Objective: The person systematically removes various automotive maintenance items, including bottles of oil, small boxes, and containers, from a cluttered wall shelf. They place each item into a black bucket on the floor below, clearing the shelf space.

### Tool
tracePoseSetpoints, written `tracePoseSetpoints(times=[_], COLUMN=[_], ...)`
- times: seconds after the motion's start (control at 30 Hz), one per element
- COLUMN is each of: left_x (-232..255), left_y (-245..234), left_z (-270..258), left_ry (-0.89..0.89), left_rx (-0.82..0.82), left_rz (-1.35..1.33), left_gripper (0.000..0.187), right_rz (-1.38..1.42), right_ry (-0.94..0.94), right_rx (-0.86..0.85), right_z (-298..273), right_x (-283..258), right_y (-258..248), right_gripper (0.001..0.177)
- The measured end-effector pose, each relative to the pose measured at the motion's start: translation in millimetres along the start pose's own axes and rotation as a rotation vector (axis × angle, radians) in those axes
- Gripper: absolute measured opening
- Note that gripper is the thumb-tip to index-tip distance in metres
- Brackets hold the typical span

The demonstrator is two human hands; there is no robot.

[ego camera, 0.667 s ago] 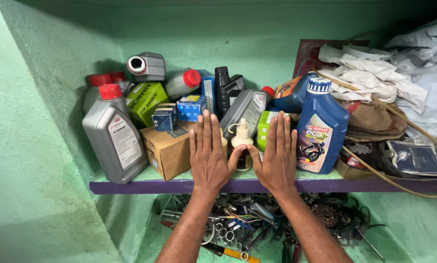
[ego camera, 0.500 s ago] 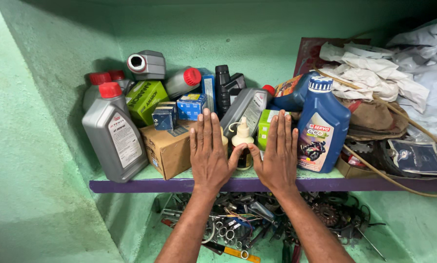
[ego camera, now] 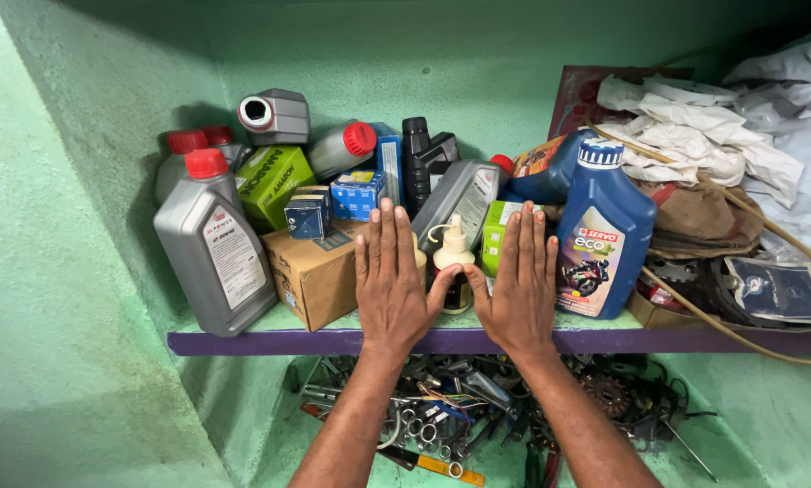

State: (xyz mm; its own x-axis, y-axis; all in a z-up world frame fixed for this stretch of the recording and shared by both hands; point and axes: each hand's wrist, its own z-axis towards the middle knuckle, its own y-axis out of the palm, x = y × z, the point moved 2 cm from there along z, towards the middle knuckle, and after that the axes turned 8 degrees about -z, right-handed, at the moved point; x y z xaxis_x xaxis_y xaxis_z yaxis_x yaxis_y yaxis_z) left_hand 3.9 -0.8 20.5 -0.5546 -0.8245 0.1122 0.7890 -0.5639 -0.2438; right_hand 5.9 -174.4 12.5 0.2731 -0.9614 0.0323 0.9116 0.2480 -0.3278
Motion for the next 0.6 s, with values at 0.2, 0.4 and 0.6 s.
tracePoseSetpoints(times=[0.2, 0.4, 0.6], left_x=[0.1, -0.3, 0.3], left_y=[-0.4, -0.2, -2.9], left_z=[-0.1, 0.2, -2.3], left_ry=[0.001, 0.01, 0.037], left_rx=[-0.01, 0.002, 0.043], left_rz=[-0.004, -0.006, -0.016], left_gripper=[0.097, 0.095, 0.089], right_rz=[0.006, -0.02, -0.035], right_ry=[0.001, -0.013, -0.034], right_rx=[-0.001, 0.013, 0.072], right_z=[-0.8, -0.2, -0.6], right_x=[0.9, 0.8, -4.0], right_y=[0.6, 1.5, -5.0], right_gripper=[0.084, 0.081, 0.076])
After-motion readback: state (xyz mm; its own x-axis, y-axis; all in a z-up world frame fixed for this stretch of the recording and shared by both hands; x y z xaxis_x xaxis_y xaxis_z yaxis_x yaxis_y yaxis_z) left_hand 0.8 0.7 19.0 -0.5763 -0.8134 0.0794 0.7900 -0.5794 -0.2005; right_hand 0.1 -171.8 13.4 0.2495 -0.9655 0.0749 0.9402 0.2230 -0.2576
